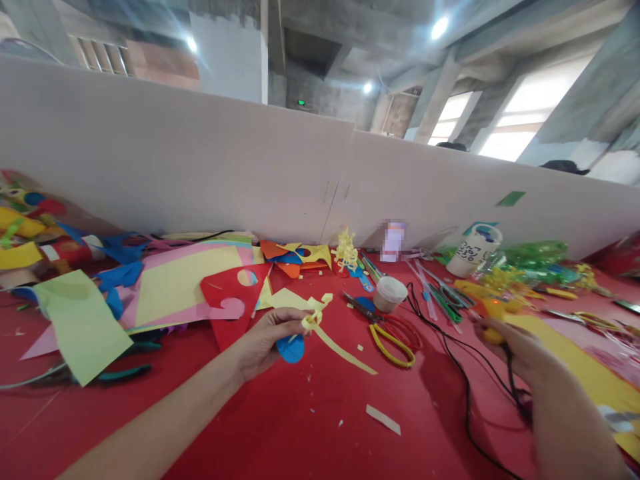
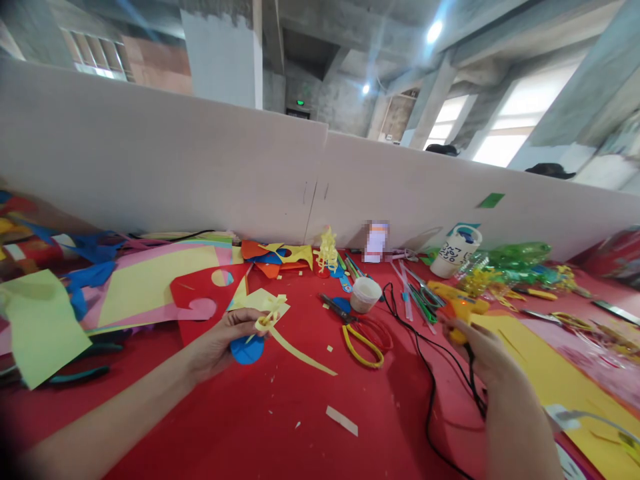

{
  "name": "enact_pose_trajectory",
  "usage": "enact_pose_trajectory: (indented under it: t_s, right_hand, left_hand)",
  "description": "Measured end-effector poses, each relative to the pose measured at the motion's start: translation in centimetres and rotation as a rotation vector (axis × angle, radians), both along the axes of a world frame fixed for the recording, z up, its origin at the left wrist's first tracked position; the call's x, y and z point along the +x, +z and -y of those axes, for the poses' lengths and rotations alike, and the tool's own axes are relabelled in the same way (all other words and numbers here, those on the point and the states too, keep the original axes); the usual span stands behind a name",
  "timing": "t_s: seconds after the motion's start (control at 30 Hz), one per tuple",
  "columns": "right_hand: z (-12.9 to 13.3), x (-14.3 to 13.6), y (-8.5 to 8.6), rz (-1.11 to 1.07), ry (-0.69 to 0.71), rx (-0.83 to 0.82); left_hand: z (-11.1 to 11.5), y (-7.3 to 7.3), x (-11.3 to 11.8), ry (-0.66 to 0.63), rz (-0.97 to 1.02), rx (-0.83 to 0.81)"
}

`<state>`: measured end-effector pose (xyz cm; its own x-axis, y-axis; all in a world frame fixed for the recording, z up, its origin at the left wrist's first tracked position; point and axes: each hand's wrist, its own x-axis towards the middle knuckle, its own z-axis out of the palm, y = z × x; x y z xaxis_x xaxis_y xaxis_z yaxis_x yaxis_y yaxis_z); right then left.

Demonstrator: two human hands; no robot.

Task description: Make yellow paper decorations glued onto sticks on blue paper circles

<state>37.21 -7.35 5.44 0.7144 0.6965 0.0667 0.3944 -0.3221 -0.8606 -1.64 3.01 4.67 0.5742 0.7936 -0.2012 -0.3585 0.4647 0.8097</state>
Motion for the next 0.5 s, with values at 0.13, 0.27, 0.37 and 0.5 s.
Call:
enact_pose_trajectory:
  t_s: [0.13, 0.27, 0.37, 0.5]
  right_hand:
    - [-0.1, -2.6, 2.8, -0.544, -0.058, 0.231]
    - [0.3, -7.9, 5.1, -0.298, 0.183, 0.113]
    - [0.8, -12.1, 6.3, -0.043, 0.478, -0.066]
    - [1.2, -15.3, 6.5, 0.170, 0.600, -0.222]
  left_hand:
    - [-0.1, 0.0, 0.0, 0.021, -0.040, 0.001]
    - [-0.3, -0.2, -0.1, 0.032, -0.053, 0.009]
    - [-0.6, -0.6, -0.2, 0.051, -0.064, 0.006]
    - [-0.8, -0.9, -0.2, 0.071, -0.101, 0.003]
